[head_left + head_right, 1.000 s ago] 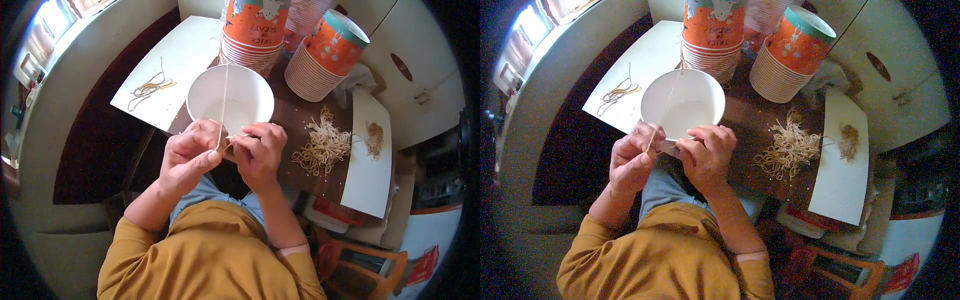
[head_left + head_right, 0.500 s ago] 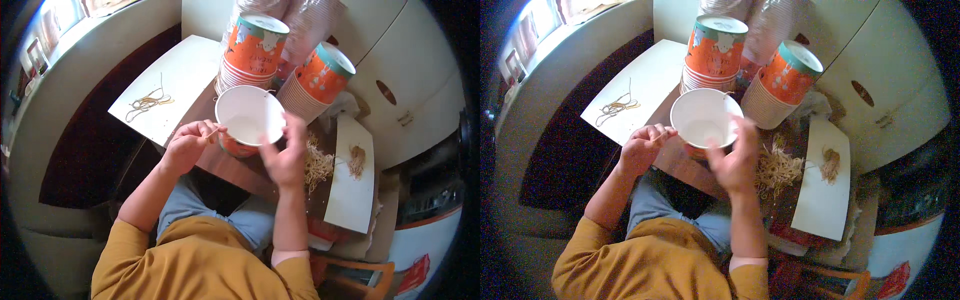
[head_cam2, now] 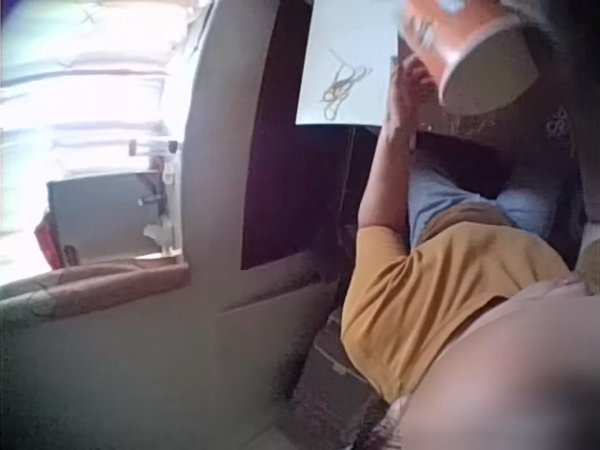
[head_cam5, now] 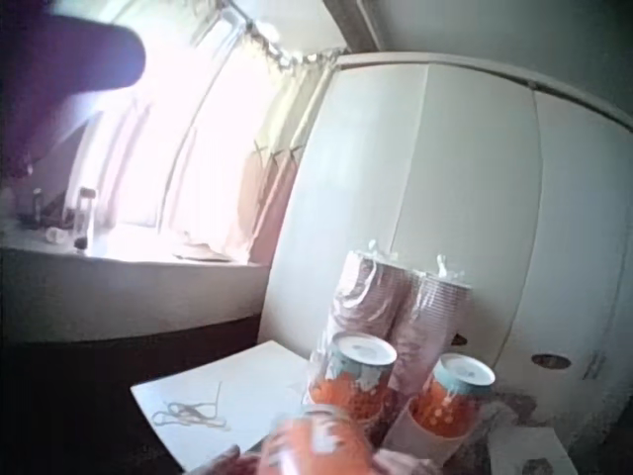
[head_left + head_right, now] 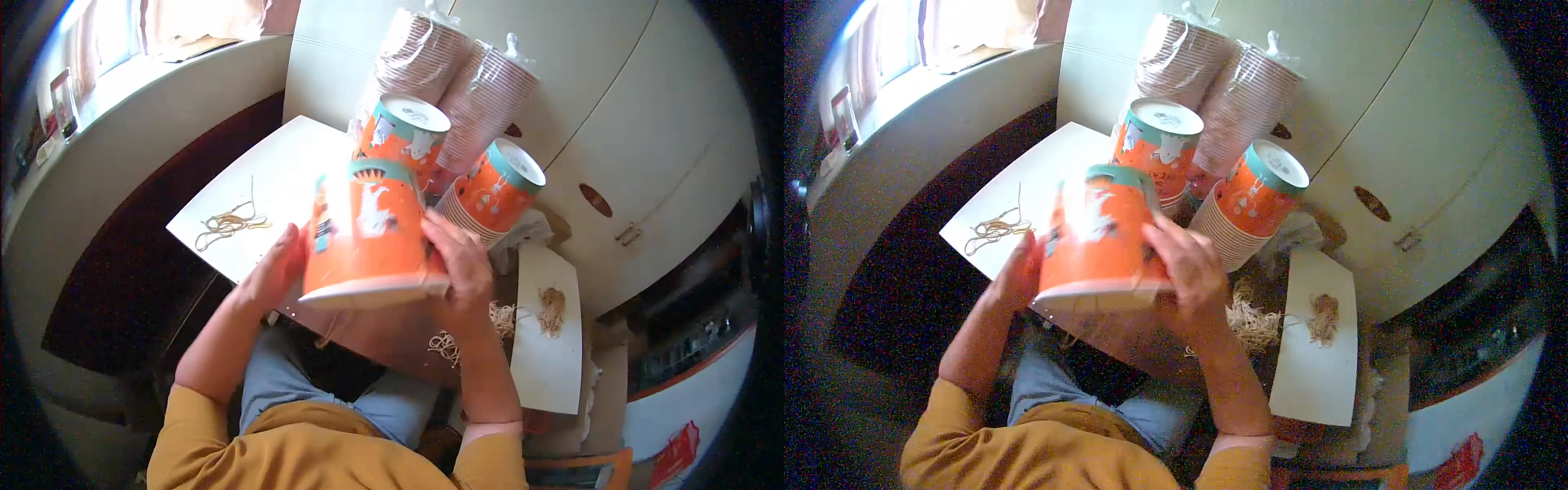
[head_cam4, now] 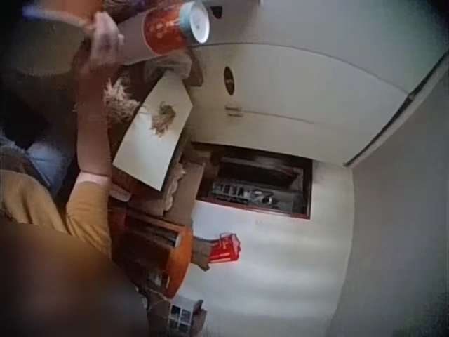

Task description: Tying thin strings to the edges of paper cups.

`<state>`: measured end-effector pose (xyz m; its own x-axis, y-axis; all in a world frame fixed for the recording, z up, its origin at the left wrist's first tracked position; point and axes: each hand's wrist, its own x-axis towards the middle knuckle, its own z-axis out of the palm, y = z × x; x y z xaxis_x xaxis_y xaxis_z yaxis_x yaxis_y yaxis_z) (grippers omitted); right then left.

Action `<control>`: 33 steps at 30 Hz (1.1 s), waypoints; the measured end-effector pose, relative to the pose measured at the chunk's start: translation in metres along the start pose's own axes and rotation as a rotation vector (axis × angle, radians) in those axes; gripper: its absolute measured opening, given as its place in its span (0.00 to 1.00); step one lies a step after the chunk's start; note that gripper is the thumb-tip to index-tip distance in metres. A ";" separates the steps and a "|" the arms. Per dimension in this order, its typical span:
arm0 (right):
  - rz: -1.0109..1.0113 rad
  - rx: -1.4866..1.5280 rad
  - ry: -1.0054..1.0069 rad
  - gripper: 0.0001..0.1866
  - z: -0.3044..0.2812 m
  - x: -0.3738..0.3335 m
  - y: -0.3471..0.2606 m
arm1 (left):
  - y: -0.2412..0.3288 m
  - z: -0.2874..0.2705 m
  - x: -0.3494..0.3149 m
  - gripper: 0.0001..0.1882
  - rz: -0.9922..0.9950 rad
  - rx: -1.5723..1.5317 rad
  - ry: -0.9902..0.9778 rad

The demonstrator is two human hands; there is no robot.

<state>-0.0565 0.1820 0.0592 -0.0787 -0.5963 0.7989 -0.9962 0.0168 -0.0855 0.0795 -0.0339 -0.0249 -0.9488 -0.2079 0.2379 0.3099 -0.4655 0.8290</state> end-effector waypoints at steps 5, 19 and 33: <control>0.079 0.384 -0.146 0.43 -0.029 0.066 0.025 | 0.093 0.043 0.083 0.44 0.573 0.464 0.031; 0.678 0.526 -0.129 0.27 0.055 0.030 0.153 | 0.001 -0.029 0.235 0.60 0.585 1.070 0.178; 0.446 -0.611 0.010 0.18 -0.060 0.046 0.209 | -0.041 -0.015 0.203 0.57 0.586 1.284 0.423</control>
<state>-0.2702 0.2062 0.1140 -0.4768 -0.4210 0.7716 -0.7131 0.6985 -0.0595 -0.1247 -0.0701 -0.0179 -0.5520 -0.4287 0.7152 0.1544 0.7904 0.5928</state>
